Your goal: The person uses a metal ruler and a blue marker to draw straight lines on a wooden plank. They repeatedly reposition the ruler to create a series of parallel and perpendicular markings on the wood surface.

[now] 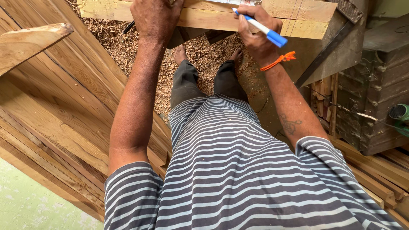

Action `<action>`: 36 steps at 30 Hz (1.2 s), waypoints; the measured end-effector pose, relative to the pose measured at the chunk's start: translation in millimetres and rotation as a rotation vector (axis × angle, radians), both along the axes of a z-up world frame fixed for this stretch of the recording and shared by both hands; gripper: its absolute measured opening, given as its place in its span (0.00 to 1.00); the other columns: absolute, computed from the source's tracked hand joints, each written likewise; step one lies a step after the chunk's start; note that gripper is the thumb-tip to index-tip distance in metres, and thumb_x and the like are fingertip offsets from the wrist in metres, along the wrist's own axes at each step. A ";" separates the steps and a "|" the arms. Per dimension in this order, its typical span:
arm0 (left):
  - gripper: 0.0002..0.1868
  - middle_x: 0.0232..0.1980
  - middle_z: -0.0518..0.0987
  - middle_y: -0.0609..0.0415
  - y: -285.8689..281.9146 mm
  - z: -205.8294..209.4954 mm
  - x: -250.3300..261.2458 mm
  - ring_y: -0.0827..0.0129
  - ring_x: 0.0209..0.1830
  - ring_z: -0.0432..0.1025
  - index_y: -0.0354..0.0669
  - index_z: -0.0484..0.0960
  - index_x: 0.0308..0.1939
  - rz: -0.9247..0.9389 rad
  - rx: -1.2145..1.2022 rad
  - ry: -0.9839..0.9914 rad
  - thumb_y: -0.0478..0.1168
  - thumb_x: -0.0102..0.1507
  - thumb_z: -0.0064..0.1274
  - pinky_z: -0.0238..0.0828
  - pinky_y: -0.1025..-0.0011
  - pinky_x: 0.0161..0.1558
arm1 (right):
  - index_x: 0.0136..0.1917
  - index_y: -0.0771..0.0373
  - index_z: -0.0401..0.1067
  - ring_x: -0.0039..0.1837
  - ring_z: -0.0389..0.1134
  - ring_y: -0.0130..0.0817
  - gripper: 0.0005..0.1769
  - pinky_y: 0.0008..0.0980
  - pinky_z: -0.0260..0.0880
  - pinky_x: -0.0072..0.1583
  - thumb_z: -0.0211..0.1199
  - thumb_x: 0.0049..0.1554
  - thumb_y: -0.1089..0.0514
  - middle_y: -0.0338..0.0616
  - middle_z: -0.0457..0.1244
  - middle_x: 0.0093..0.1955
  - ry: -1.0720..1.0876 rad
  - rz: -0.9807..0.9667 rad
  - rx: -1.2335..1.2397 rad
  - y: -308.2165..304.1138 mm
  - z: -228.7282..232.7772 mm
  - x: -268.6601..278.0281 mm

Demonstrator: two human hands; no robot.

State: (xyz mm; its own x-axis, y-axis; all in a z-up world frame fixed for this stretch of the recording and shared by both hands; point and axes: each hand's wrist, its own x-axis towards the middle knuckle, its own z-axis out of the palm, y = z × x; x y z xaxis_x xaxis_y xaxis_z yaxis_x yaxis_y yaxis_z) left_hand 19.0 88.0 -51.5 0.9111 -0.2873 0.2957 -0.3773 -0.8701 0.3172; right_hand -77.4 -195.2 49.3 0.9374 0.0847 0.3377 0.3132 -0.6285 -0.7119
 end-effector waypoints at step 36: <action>0.21 0.21 0.76 0.58 -1.1 -6.0 -2.7 0.74 0.19 0.71 0.48 0.85 0.36 -0.005 -0.033 -0.040 0.60 0.65 0.67 0.69 0.72 0.20 | 0.54 0.59 0.80 0.46 0.76 0.27 0.03 0.28 0.78 0.50 0.68 0.68 0.59 0.37 0.74 0.47 0.061 -0.099 -0.039 5.8 -8.6 6.7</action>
